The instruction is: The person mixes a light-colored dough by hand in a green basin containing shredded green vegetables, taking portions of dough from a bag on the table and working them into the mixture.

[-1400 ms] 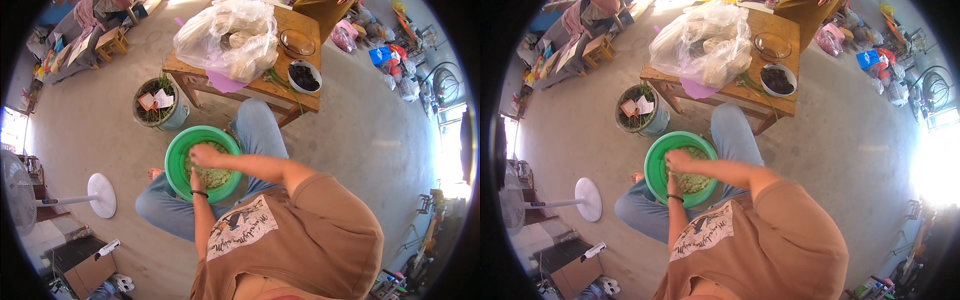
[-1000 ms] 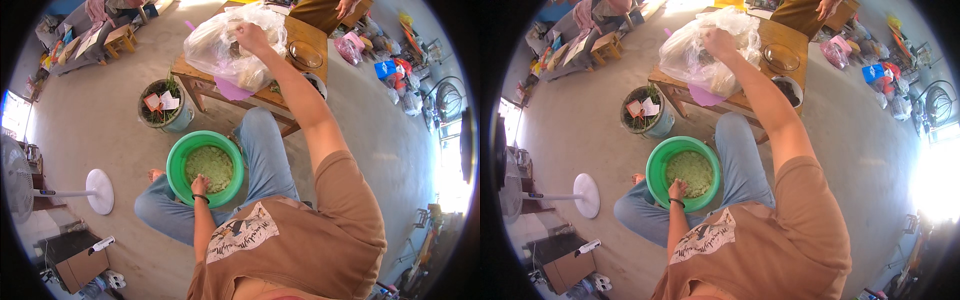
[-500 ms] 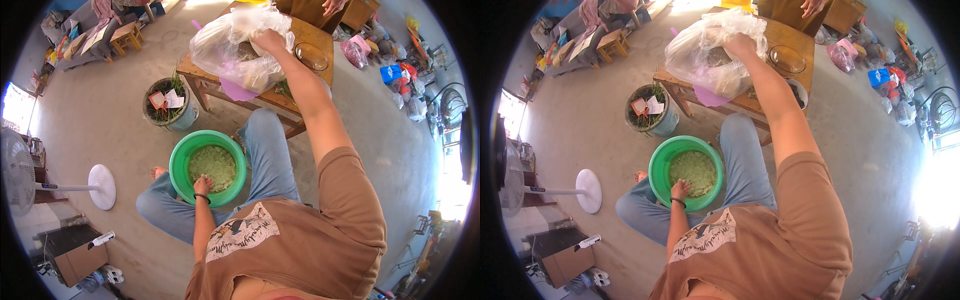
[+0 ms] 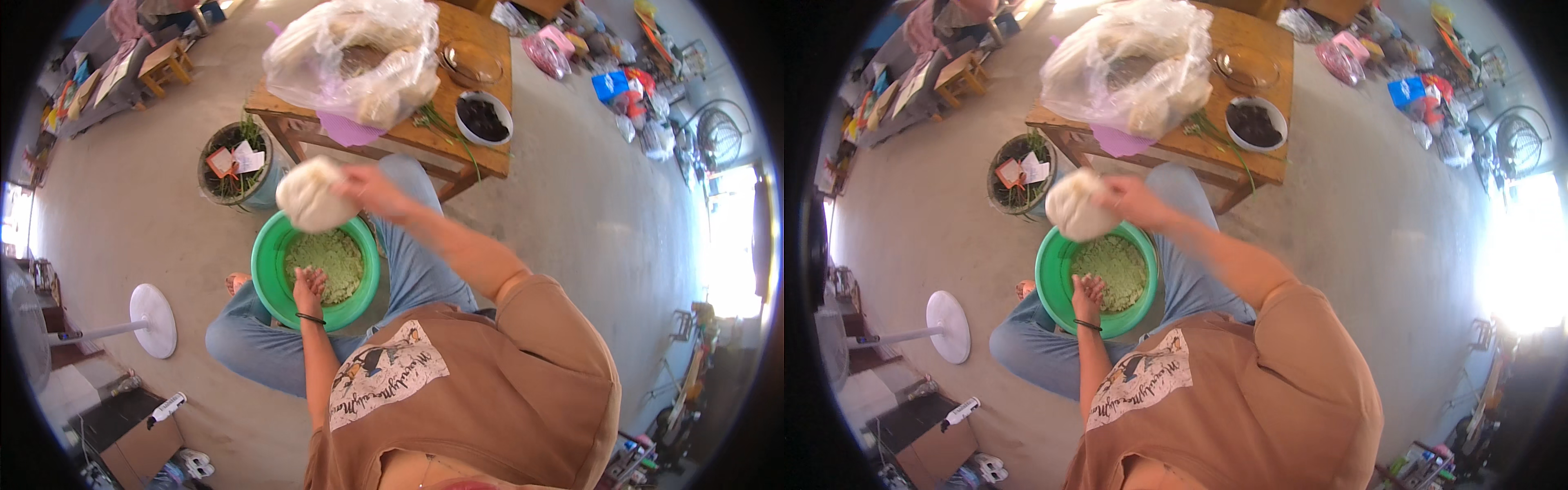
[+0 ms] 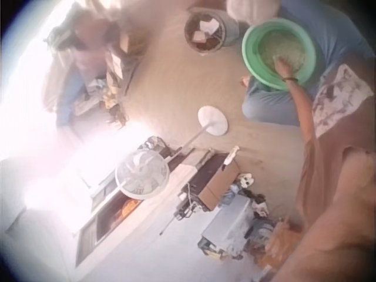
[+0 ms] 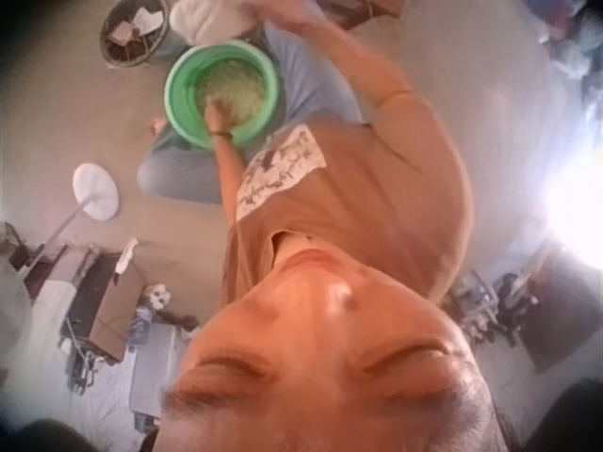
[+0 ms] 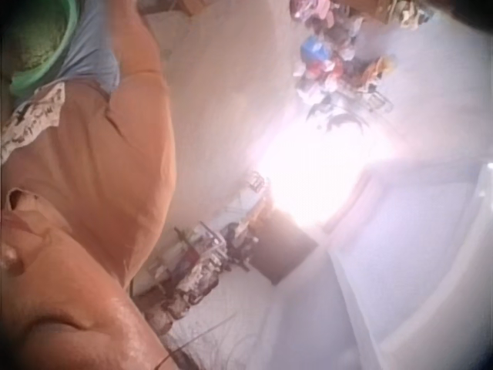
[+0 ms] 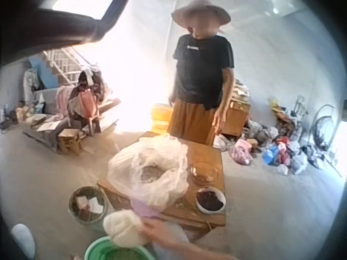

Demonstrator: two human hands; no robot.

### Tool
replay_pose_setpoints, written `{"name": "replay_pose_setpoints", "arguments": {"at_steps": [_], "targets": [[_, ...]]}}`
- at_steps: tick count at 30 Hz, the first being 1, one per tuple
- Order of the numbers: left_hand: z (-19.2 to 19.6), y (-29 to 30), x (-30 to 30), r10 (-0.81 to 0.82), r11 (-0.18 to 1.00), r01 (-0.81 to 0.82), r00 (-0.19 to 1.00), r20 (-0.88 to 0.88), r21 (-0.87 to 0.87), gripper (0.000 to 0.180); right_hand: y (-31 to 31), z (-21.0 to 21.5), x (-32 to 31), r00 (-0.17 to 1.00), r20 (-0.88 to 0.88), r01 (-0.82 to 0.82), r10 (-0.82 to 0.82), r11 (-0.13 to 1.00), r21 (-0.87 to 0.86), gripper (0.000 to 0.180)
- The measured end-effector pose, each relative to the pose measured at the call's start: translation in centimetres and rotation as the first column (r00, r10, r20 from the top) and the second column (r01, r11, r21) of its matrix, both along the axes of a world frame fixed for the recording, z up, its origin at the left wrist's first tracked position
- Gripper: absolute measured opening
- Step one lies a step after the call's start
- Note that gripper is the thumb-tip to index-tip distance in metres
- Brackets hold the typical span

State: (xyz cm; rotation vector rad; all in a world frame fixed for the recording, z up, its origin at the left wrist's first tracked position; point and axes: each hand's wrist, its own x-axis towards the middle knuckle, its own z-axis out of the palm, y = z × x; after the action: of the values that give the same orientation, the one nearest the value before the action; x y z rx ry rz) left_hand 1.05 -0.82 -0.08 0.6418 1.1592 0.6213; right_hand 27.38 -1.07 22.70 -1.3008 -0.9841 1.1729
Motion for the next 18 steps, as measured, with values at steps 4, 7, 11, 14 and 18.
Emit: {"name": "replay_pose_setpoints", "arguments": {"at_steps": [4,7,11,14,18], "targets": [[5.9,-0.8,1.1,0.104,0.986,-0.071,0.968,0.229,-0.148,0.063,-1.5,-12.7,-6.4,0.915,0.385,-0.13,0.124,0.991,-0.013,0.05],[4.2,-1.4,0.0,-0.015,0.999,0.025,0.978,0.21,-0.043,0.054,-2.7,-14.2,-10.9,0.766,0.52,-0.272,0.378,0.924,-0.27,0.054],[0.7,-0.7,-0.8,-0.1,0.99,0.12,0.969,0.225,-0.077,0.056,-3.0,-17.4,-12.2,0.769,0.577,-0.25,0.277,0.96,-0.127,0.054],[1.1,-0.6,-0.3,-0.017,0.995,0.034,0.982,0.19,-0.088,0.051,-2.4,-15.8,-11.1,0.841,0.187,-0.463,0.508,0.854,-0.237,0.053],[-0.5,-0.6,0.2,0.077,0.997,-0.077,0.996,0.034,-0.019,0.043,-3.1,-16.0,-12.6,0.828,0.367,-0.331,0.423,0.898,-0.289,0.051]]}}
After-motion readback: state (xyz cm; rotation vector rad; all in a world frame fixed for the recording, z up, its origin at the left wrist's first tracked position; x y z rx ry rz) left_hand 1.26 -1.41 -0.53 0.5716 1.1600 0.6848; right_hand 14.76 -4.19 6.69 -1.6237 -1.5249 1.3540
